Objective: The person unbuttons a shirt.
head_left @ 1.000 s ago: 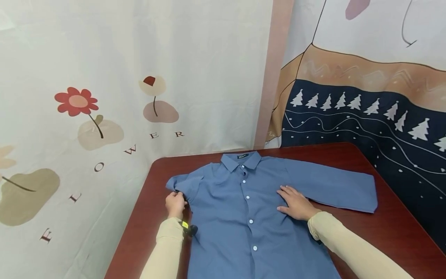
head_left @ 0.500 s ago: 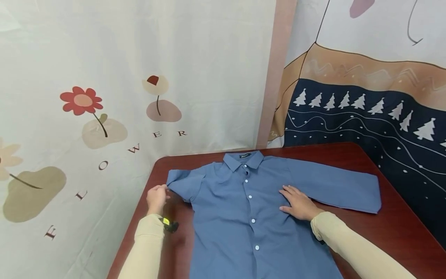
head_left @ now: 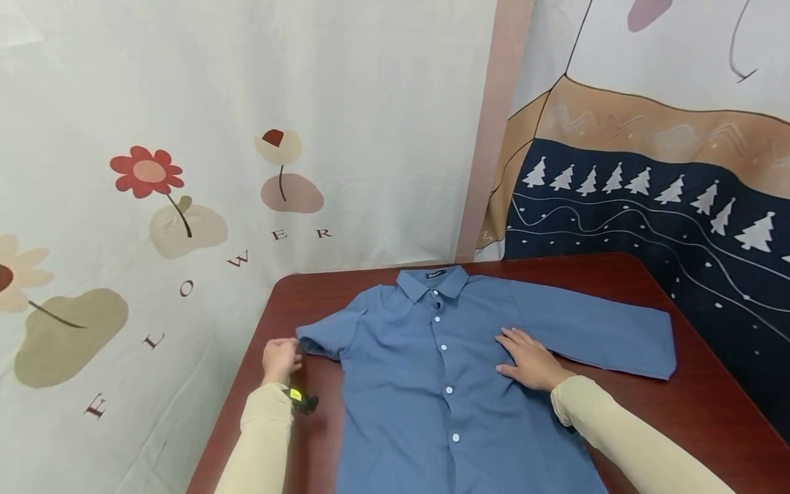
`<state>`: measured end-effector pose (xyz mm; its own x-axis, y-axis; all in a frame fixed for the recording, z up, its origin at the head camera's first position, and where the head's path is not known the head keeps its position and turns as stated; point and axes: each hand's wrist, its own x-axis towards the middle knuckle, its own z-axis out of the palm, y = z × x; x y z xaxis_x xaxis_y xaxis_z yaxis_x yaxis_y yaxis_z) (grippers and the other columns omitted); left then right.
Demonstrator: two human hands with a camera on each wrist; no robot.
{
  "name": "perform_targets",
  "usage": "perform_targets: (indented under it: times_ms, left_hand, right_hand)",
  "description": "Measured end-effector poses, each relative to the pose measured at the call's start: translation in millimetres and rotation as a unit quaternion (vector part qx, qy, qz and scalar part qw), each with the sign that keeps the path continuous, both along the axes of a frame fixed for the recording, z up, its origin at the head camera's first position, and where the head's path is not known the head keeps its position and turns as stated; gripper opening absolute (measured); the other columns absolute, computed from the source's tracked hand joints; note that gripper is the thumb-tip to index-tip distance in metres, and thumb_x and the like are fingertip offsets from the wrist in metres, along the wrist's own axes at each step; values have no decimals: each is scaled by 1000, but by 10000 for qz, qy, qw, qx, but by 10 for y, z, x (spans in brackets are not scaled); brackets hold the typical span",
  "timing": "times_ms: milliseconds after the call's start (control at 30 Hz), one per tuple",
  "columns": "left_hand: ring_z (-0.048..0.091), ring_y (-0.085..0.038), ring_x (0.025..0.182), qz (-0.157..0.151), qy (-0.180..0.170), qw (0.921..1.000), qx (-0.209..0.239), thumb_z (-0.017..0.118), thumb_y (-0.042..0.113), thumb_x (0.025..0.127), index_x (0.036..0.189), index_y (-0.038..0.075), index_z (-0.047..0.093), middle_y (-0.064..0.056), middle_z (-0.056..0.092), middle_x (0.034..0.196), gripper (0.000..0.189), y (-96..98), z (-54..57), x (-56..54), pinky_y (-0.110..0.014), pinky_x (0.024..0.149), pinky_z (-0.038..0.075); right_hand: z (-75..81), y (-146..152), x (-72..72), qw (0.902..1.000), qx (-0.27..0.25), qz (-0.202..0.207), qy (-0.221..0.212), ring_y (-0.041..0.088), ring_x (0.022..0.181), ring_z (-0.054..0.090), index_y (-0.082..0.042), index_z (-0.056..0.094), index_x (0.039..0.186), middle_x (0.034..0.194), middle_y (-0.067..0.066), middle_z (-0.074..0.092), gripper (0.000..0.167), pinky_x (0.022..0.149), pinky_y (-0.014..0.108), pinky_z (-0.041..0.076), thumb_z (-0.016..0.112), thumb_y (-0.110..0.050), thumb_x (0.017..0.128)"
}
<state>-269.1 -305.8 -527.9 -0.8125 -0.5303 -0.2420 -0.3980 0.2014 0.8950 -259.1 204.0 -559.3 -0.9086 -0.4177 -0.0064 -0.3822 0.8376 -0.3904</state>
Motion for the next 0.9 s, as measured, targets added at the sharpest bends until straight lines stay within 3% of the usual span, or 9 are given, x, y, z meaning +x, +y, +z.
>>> perform_targets:
  times_ms: [67, 167, 300, 433, 600, 800, 900]
  left_hand:
    - [65, -20, 65, 43, -139, 9998, 124, 52, 15, 93, 115, -12, 58, -26, 64, 102, 35, 60, -83, 57, -29, 55, 54]
    - [63, -15, 54, -126, -373, 9990, 191, 57, 20, 93, 114, -14, 60, -20, 69, 90, 40, 161, -143, 80, -29, 52, 53]
    - [62, -14, 49, -289, -670, 9969, -310, 59, 25, 93, 106, -9, 64, -7, 69, 71, 37, 269, -211, 68, -27, 47, 49]
    - [59, -14, 47, -64, -799, 9927, -898, 57, 24, 93, 95, -3, 68, -3, 66, 62, 29, 324, -300, 44, -28, 46, 47]
    - [58, -18, 48, 148, -927, 9855, -1412, 56, 22, 92, 83, 2, 70, -5, 64, 57, 27, 377, -326, 5, -33, 49, 44]
    - [62, -20, 51, 99, -1045, 9795, -1722, 55, 19, 89, 72, 2, 74, -5, 64, 54, 30, 383, -305, -45, -37, 54, 48]
    - [63, -21, 52, 88, -974, 9795, -1764, 55, 17, 88, 73, 2, 74, -5, 64, 55, 28, 354, -302, -62, -37, 57, 48]
  right_hand:
    - [2, -2, 3, 10000, -9, 22, 38, 46, 138, 26, 1, 46, 142, 149, 25, 36, 65, 106, 63, 24, 68, -34, 91]
    - [16, -1, 8, 9999, -10, 13, 103, 46, 138, 27, 1, 46, 141, 148, 25, 36, 65, 107, 63, 24, 68, -33, 91]
    - [31, -10, 21, 9999, -37, 4, 137, 46, 138, 27, 2, 47, 141, 148, 25, 37, 64, 106, 63, 25, 68, -32, 91]
    - [16, -27, 32, 9999, -73, 16, 100, 46, 138, 27, 1, 47, 141, 148, 26, 37, 65, 106, 63, 25, 68, -33, 91]
    - [-28, -20, 33, 10000, -37, 14, 90, 45, 138, 27, 0, 46, 142, 148, 25, 37, 65, 106, 63, 25, 68, -34, 91]
    - [-10, -17, 38, 9999, -50, -1, 144, 45, 138, 27, 1, 46, 142, 148, 25, 37, 64, 106, 63, 25, 68, -32, 91]
    - [13, -23, 40, 9999, -94, 10, 121, 46, 138, 27, 1, 47, 141, 148, 25, 37, 63, 106, 63, 25, 68, -32, 91]
